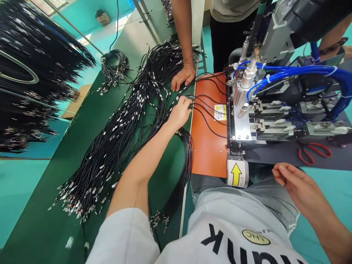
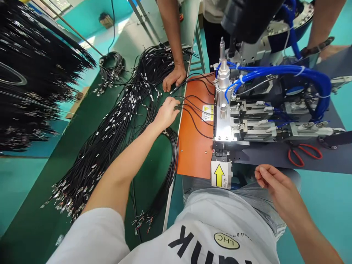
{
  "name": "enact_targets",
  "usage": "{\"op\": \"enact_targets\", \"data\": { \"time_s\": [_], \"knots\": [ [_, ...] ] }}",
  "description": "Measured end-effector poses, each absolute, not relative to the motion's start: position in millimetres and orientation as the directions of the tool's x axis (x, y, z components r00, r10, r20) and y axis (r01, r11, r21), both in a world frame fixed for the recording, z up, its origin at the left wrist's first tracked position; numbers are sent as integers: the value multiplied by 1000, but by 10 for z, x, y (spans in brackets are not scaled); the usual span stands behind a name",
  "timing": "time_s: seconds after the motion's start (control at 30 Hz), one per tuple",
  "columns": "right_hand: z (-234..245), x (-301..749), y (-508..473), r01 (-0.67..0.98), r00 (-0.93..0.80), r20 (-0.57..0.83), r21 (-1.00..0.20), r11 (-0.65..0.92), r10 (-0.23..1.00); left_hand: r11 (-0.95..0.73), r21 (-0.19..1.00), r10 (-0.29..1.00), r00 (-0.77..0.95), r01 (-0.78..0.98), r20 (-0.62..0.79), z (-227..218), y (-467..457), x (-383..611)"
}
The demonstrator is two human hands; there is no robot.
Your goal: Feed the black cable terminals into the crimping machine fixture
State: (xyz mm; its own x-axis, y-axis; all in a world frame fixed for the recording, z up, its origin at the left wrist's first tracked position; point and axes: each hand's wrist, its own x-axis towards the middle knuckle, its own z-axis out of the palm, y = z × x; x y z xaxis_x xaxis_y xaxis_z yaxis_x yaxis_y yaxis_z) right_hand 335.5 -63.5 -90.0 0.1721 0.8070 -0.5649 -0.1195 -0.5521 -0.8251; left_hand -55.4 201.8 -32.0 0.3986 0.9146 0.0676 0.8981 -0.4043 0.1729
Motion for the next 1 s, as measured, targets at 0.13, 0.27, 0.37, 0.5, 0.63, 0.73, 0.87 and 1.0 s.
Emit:
{"op": "enact_targets", "data": {
  "time_s": [0.13, 0.27, 0.37, 0.5, 0.63, 0.73, 0.87, 1.0],
  "knots": [
    [-576, 3237, -667, 37, 92, -538, -839, -543, 838, -740, 242, 616, 777, 627, -130, -90, 1320, -782],
    [-400, 2966, -611, 115, -96, -486, -872, -476, 869, -860, -4, 502, 844, 511, -186, -109, 910, -920],
    [-342, 2763, -545, 139, -208, -482, -876, -462, 851, -905, -76, 426, 896, 419, -123, -203, 874, -997],
    [-307, 2621, -513, 139, -289, -470, -882, -450, 834, -907, -63, 416, 909, 416, 7, -230, 905, -1116],
    [-313, 2543, -509, 141, -319, -460, -887, -439, 829, -931, -77, 358, 934, 357, 6, -252, 852, -1128],
    [-320, 2499, -506, 142, -332, -440, -898, -417, 834, -951, -106, 293, 956, 290, -17, -270, 815, -1110],
    [-305, 2492, -504, 153, -328, -432, -902, -404, 840, -950, -109, 288, 956, 293, 59, -202, 817, -1162],
    [-269, 2496, -489, 152, -323, -442, -897, -415, 837, -935, -112, 332, 942, 336, 50, -60, 887, -1222]
  ]
}}
